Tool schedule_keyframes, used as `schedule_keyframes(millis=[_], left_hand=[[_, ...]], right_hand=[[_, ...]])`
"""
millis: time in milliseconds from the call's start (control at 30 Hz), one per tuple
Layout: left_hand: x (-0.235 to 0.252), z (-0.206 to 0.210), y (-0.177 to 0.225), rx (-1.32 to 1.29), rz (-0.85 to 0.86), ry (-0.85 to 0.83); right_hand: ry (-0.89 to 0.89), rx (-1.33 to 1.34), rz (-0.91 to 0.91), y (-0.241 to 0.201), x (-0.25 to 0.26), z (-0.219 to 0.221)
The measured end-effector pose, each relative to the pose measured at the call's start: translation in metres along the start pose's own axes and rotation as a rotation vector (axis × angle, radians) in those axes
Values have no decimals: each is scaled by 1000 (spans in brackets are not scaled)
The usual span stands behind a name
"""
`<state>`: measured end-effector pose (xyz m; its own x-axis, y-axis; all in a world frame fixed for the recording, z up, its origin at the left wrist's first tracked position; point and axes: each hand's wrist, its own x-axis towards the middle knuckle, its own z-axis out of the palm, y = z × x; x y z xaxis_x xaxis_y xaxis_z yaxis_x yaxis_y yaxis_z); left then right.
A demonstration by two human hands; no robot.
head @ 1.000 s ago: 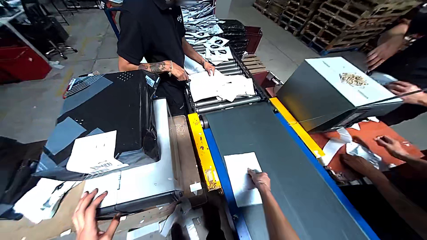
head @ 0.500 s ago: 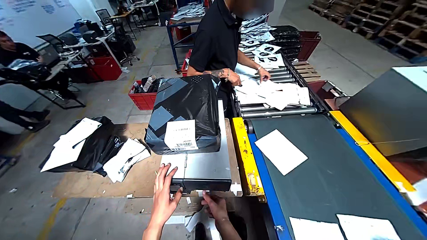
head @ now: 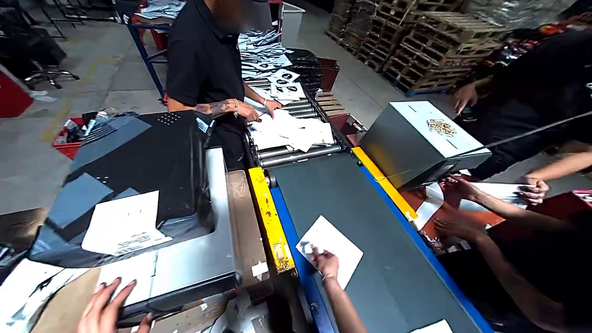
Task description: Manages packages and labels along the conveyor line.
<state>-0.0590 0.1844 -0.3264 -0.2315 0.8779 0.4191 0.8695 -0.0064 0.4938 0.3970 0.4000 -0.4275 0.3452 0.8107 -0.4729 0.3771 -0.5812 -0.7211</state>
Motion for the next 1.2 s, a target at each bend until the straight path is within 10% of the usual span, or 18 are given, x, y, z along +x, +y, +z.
schedule_keyframes(millis=[133, 333, 533, 667, 833, 1033, 1200], left_hand=[[1, 2, 5, 40, -16, 8], [2, 2, 15, 45, -112, 54], [-4, -3, 6, -6, -177, 75], [-6, -8, 5, -19, -177, 17], [-10, -13, -1, -9, -130, 17], [-6, -3, -3, -12, -48, 14], [2, -4, 4, -17, -51, 6]], right_hand=[[45, -439, 118, 40, 89, -53], [118, -876, 142, 77, -1, -111], [-431, -357, -433, 43, -159, 76], [-786, 107, -79, -7, -223, 188], [-472, 352, 157, -56, -251, 226], [-596, -53, -137, -26, -235, 159], [-126, -78, -133, -1, -31, 29]])
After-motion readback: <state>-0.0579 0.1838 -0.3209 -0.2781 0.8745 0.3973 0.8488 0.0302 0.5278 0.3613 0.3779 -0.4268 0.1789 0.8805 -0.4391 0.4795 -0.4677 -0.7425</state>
